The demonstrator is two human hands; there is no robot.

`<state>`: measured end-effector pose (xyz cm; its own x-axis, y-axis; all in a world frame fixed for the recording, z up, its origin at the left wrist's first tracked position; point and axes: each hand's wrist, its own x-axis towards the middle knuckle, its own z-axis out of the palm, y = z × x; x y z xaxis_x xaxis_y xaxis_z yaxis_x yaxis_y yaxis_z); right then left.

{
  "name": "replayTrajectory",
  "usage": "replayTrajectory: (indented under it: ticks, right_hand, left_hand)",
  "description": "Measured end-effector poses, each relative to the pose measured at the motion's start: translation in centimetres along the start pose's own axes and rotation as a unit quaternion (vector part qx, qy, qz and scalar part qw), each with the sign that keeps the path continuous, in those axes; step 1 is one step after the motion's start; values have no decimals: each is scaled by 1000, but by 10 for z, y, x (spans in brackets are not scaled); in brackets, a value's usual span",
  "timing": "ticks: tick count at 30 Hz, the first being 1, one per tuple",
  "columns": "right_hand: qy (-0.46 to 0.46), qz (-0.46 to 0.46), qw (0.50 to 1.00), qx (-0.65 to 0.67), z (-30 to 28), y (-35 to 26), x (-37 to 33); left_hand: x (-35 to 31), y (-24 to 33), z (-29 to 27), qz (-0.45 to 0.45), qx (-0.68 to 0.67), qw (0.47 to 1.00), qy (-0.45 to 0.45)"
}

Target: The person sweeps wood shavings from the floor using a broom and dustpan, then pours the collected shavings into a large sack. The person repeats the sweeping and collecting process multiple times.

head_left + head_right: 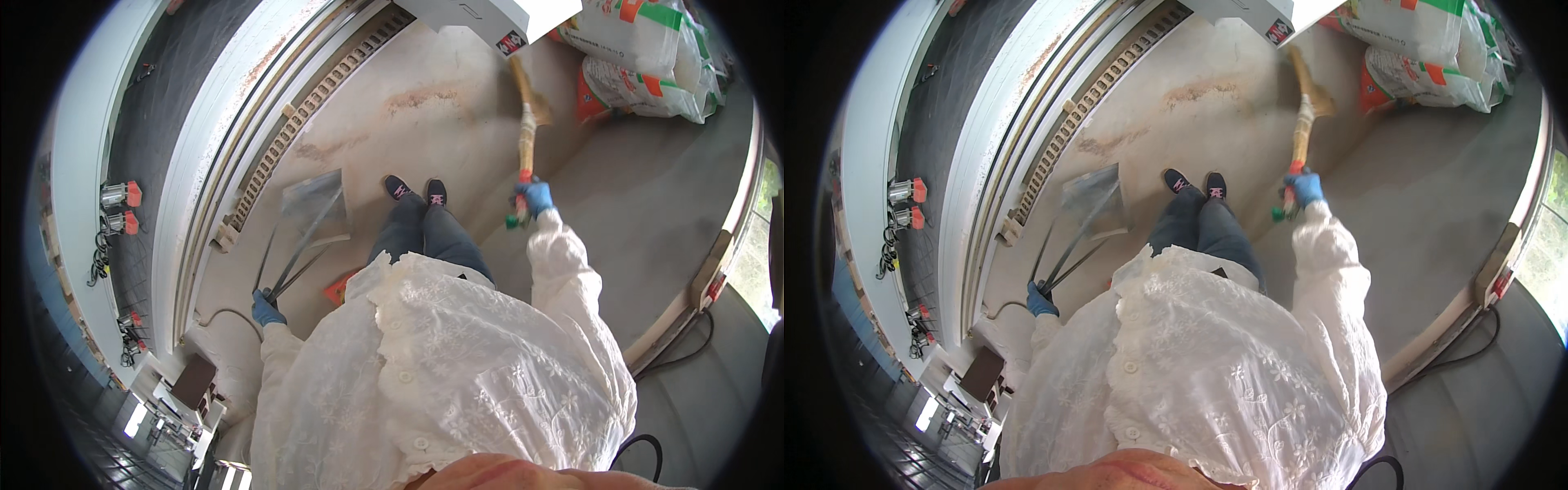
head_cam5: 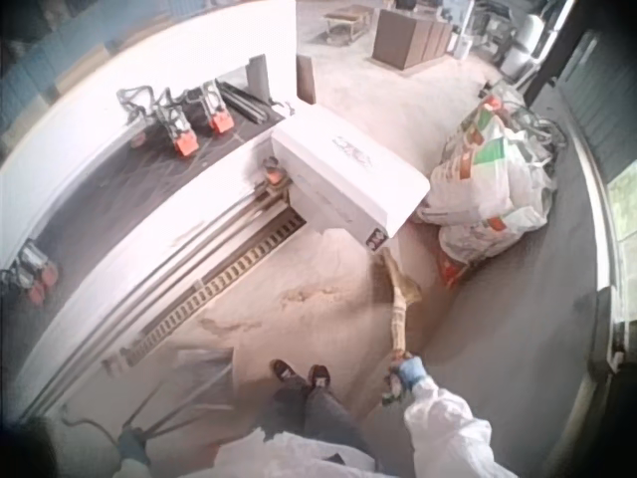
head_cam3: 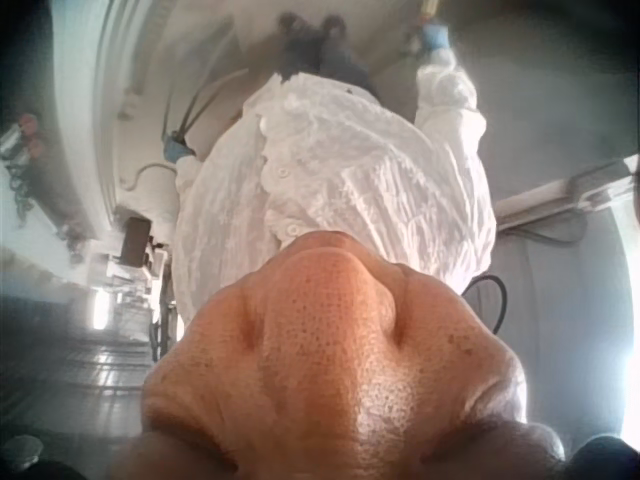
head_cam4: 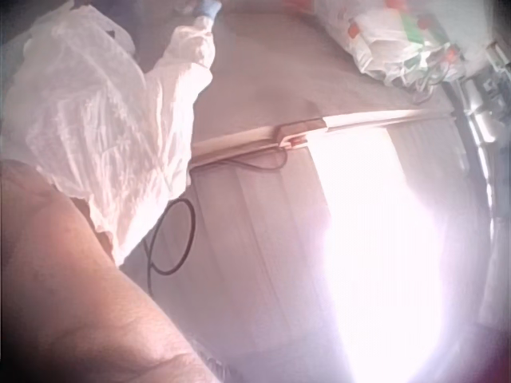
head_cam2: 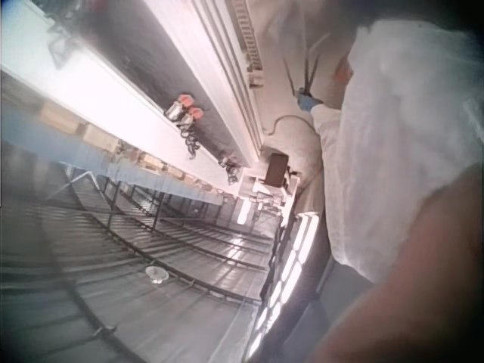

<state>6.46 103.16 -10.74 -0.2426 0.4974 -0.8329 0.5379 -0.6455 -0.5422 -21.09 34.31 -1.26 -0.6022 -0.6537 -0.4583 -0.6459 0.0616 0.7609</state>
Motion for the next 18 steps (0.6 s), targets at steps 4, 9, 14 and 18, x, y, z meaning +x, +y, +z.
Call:
replayTrajectory:
  ticks: [4, 9, 14, 18]
  right_hand:
    - [23, 42, 997, 57, 8, -9, 74]
    - [-89, 95, 991, -36, 107, 24, 42]
    - [-210, 56, 946, -242, 195, 83, -11]
    - [-297, 51, 910, -286, 211, 80, -30]
  left_hand:
    - [-8, 6, -8, -4, -14, 1000, -13]
    - [-20, -3, -14, -11, -20, 999, 26]
    - [-31, -16, -20, -11, 19, 999, 40]
    - [-37, -22, -26, -22, 10, 997, 67]
